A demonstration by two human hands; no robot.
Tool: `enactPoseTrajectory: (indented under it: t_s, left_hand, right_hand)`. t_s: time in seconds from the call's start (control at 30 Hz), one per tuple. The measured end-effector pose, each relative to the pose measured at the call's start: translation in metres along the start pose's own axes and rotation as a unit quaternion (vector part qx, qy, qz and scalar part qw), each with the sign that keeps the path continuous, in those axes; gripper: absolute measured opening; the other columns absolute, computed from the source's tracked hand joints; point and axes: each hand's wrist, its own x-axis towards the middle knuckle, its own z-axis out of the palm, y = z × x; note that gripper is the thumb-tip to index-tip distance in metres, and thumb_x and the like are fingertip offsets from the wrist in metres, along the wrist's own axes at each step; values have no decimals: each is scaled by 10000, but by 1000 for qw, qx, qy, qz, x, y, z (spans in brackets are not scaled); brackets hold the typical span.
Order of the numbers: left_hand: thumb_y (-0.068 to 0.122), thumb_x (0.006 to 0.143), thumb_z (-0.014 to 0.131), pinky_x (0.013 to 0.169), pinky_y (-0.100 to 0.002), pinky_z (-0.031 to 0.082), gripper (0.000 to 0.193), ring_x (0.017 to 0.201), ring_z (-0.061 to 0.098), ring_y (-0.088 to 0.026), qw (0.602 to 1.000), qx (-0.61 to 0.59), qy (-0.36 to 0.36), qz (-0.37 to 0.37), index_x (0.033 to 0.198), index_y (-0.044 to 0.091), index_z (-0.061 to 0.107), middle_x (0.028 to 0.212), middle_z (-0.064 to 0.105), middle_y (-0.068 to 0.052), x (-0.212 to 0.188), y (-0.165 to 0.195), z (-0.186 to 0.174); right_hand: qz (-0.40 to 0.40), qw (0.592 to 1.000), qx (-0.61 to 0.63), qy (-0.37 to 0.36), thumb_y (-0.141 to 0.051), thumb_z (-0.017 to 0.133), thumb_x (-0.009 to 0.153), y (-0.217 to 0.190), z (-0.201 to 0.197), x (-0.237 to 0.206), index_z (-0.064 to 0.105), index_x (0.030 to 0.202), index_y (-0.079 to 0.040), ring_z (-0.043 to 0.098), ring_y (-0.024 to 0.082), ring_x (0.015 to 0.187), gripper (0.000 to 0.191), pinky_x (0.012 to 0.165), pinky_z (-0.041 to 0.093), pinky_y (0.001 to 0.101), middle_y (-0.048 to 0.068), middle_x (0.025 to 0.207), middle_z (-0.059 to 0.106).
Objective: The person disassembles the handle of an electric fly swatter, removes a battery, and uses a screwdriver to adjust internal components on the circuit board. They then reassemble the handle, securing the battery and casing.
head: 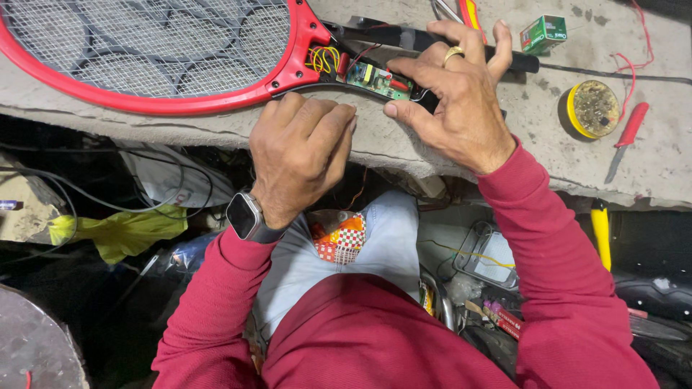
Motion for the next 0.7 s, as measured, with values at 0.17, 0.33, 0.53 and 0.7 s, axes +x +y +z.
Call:
enactPoseTrajectory:
  t_s: [0.17, 0.33, 0.53, 0.7]
  left_hand:
    - [82, 931, 785, 743, -415, 446, 191, 869, 601, -274, 1000, 1, 2, -10, 1096, 47, 695, 996, 665, -74, 5, 1, -4]
    - [110, 919, 772, 774, -411, 464, 187, 887, 613, -268, 1000, -6, 23, -1, 1075, 52, 687, 1008, 658, -72, 10, -1, -11]
    - [194, 936, 806, 799, -403, 445, 268, 910, 607, -239, 996, 46, 29, 70, 1137, 46, 711, 1111, 669, -68, -6, 17, 1]
    - [240, 958, 800, 860, -400, 440, 357, 992, 617, -224, 995, 62, 26, 76, 1216, 10, 708, 1355, 647, -115, -11, 24, 21]
  right_hand:
    - [19, 1000, -6, -14, -457, 816, 922, -6, -3, 5, 755, 1239, -146, 470, 295, 1428, 448, 1208, 36, 663, 25, 1112, 704]
    - [4, 998, -11, -63, -483, 772, 868, -12, -18, 24, 763, 1186, -156, 509, 265, 1382, 456, 1196, 57, 678, 19, 1043, 732]
    - [-91, 982, -60, -154, -280, 595, 1041, 11, -38, 28, 755, 1265, -166, 549, 220, 1348, 299, 1196, 76, 687, 19, 1056, 728]
    - [-145, 972, -87, -165, -261, 680, 976, 28, -31, 53, 784, 1131, -239, 622, 207, 1161, 188, 1240, 168, 642, 9, 1047, 741]
